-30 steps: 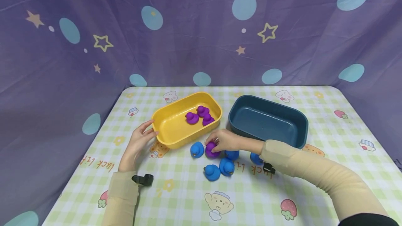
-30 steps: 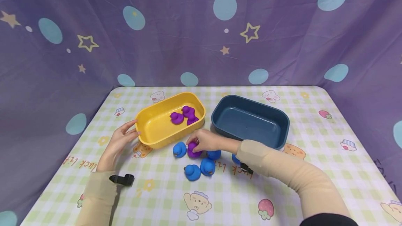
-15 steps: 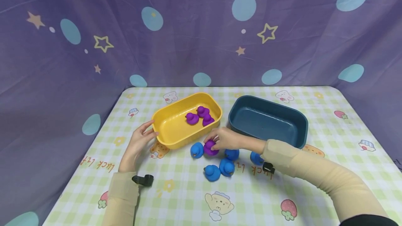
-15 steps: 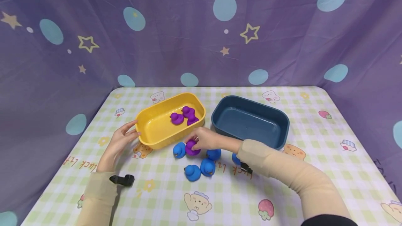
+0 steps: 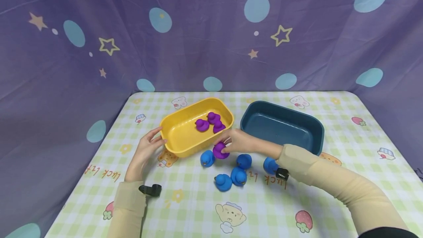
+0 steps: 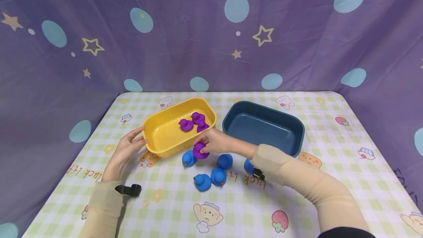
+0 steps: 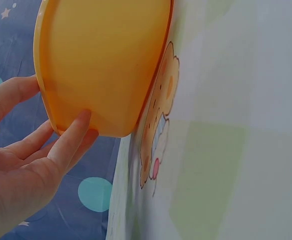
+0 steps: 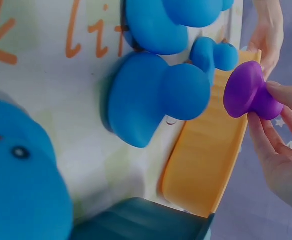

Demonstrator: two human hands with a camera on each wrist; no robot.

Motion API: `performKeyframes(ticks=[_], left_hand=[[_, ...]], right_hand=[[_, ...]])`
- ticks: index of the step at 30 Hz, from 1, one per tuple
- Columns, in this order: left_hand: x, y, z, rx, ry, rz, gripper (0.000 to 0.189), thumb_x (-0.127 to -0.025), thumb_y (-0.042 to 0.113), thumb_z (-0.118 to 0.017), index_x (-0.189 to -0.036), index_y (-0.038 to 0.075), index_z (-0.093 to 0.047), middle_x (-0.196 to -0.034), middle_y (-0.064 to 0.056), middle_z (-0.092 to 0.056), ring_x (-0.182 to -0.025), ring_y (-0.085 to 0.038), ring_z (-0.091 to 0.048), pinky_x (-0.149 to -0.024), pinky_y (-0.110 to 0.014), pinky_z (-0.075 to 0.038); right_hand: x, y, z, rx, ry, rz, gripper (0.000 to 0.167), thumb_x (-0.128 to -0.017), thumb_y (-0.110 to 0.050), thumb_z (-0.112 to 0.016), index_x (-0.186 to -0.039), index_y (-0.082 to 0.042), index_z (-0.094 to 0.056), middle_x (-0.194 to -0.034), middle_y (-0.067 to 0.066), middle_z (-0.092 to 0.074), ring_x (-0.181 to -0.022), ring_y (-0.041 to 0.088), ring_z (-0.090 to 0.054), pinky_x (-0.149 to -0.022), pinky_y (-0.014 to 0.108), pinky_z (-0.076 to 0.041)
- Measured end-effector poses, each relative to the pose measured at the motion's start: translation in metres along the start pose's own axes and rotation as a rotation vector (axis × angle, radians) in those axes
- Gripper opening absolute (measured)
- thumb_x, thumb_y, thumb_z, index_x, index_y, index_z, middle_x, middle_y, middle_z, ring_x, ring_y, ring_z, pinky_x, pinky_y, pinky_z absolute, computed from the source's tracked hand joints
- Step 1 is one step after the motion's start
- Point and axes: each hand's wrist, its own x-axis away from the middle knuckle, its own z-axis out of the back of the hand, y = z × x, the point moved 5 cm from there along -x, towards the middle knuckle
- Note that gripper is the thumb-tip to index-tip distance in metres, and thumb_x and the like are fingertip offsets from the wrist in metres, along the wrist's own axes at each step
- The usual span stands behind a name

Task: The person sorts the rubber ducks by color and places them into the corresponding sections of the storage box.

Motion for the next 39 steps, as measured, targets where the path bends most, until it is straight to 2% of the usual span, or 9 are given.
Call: performKeyframes(ticks=[8, 14, 17, 21, 25, 28, 33, 39], left_hand=[[-0.011, -0.018, 0.004, -0.008, 0.003, -0.009, 0.064, -0.079, 0.025, -0.066, -0.135, 0.017, -0.037, -0.146, -0.012, -0.017, -0.119, -0.025, -0.043, -0.099, -0.038, -0.033], [-0.002, -0.002, 0.0, 0.02, -0.009, 0.025, 0.064, -0.08, 0.015, -0.063, -0.136, 0.009, -0.033, -0.146, -0.01, -0.017, -0.121, -0.029, -0.039, -0.101, -0.038, -0.03], [-0.001, -0.001, 0.0, 0.017, -0.011, 0.014, 0.064, -0.079, 0.017, -0.064, -0.136, 0.01, -0.034, -0.146, -0.012, -0.017, -0.12, -0.027, -0.041, -0.1, -0.035, -0.033], [-0.004, -0.006, 0.002, 0.006, -0.013, -0.012, 0.064, -0.079, 0.024, -0.066, -0.135, 0.014, -0.037, -0.145, -0.014, -0.018, -0.119, -0.024, -0.043, -0.096, -0.031, -0.037], [0.0, 0.0, 0.0, -0.004, -0.005, 0.008, 0.065, -0.079, 0.021, -0.065, -0.136, 0.01, -0.035, -0.145, -0.014, -0.018, -0.12, -0.029, -0.041, -0.099, -0.037, -0.034], [0.0, 0.0, 0.0, -0.005, 0.001, 0.015, 0.065, -0.079, 0.02, -0.065, -0.136, 0.01, -0.035, -0.145, -0.013, -0.019, -0.12, -0.029, -0.041, -0.098, -0.037, -0.035], [-0.005, -0.01, 0.002, -0.012, 0.006, 0.018, 0.064, -0.078, 0.026, -0.066, -0.135, 0.016, -0.037, -0.145, -0.009, -0.021, -0.119, -0.025, -0.043, -0.095, -0.03, -0.038], [-0.016, -0.025, 0.005, -0.008, 0.009, -0.005, 0.065, -0.077, 0.028, -0.068, -0.134, 0.018, -0.038, -0.145, -0.009, -0.02, -0.117, -0.023, -0.045, -0.094, -0.03, -0.039]], right_hand=[[-0.003, -0.008, 0.007, -0.051, 0.018, 0.043, 0.028, -0.077, -0.001, -0.065, -0.104, 0.002, -0.063, -0.1, 0.01, -0.063, -0.094, 0.019, -0.06, -0.08, 0.028, -0.049], [-0.008, -0.015, 0.013, -0.107, 0.037, 0.054, 0.027, -0.076, 0.003, -0.063, -0.103, 0.006, -0.062, -0.099, 0.013, -0.06, -0.094, 0.021, -0.06, -0.081, 0.025, -0.048], [-0.012, -0.018, 0.015, -0.102, 0.053, 0.058, 0.026, -0.076, 0.003, -0.063, -0.102, 0.006, -0.062, -0.099, 0.013, -0.061, -0.094, 0.021, -0.059, -0.081, 0.026, -0.049], [-0.018, -0.023, 0.019, -0.075, 0.067, 0.063, 0.026, -0.076, 0.002, -0.064, -0.102, 0.005, -0.063, -0.101, 0.013, -0.063, -0.095, 0.02, -0.059, -0.082, 0.027, -0.048], [-0.023, -0.027, 0.022, -0.065, 0.069, 0.064, 0.027, -0.076, 0.002, -0.064, -0.103, 0.005, -0.063, -0.102, 0.013, -0.063, -0.097, 0.02, -0.059, -0.081, 0.027, -0.048], [-0.026, -0.029, 0.025, -0.03, 0.078, 0.073, 0.027, -0.076, 0.001, -0.065, -0.103, 0.003, -0.063, -0.103, 0.012, -0.063, -0.097, 0.02, -0.059, -0.081, 0.027, -0.049], [-0.032, -0.031, 0.028, 0.023, 0.089, 0.084, 0.027, -0.076, 0.001, -0.065, -0.102, 0.001, -0.064, -0.104, 0.013, -0.063, -0.098, 0.021, -0.059, -0.079, 0.028, -0.05], [-0.042, -0.032, 0.029, 0.032, 0.087, 0.078, 0.027, -0.076, 0.003, -0.064, -0.103, 0.003, -0.064, -0.105, 0.015, -0.061, -0.095, 0.022, -0.06, -0.077, 0.026, -0.05]])
